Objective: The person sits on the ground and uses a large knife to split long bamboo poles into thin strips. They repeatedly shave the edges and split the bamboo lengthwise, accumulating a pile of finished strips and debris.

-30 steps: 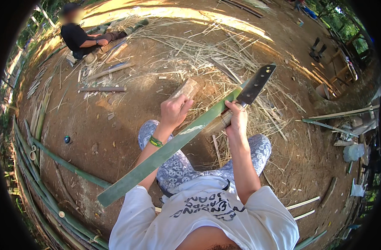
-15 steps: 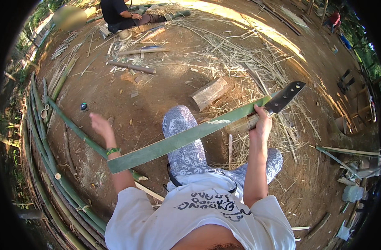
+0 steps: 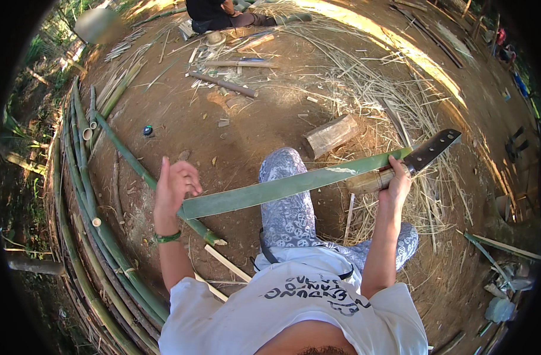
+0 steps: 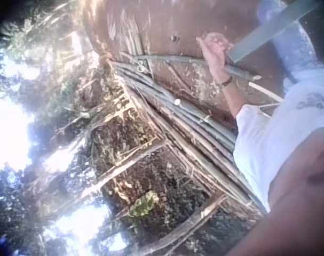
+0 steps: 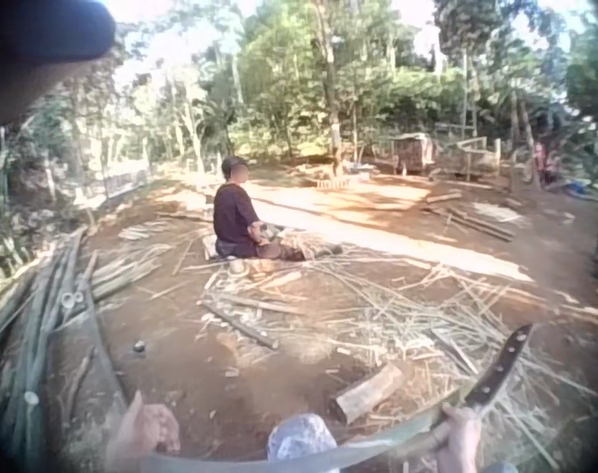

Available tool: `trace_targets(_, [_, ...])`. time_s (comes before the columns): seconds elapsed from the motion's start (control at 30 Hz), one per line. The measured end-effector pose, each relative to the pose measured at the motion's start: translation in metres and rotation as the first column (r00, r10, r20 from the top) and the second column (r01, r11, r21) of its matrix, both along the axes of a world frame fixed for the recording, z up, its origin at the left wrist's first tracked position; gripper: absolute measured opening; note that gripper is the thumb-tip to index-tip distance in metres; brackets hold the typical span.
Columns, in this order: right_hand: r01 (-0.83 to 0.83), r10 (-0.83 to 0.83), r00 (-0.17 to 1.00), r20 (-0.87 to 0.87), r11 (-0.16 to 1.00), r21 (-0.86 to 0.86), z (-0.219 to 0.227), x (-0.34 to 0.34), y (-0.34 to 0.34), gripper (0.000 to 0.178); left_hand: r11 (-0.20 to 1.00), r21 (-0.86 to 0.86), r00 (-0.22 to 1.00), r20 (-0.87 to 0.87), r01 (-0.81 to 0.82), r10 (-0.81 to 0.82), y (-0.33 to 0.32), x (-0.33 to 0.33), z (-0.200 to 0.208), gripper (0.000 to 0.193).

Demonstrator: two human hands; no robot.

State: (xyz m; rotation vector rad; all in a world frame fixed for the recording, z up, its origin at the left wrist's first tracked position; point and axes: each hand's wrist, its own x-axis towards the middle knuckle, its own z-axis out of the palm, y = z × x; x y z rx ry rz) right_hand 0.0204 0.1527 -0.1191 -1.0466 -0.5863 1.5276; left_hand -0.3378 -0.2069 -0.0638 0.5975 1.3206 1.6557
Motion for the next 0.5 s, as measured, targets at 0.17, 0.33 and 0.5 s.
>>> trace_targets(0.17, [-0.050,0.050,0.999,0.003,0.998,0.050,-0.010,0.008,0.005,0.021,0.761,-0.069,0.761,-0.033,0.645,-0.648,0.080,0.034,0.043,0.072])
trace_targets(0.33, [-0.006,0.005,1.000,0.019,0.996,0.083,-0.004,0.011,0.002,0.022,0.749,-0.337,0.515,-0.563,0.571,-0.646,0.092,0.063,0.084,0.057])
trace_targets(0.5, [0.001,0.000,1.000,-0.010,0.997,0.073,-0.008,0.015,0.002,0.019,0.827,0.057,0.783,-0.365,0.559,-0.503,0.086,0.048,0.064,0.045])
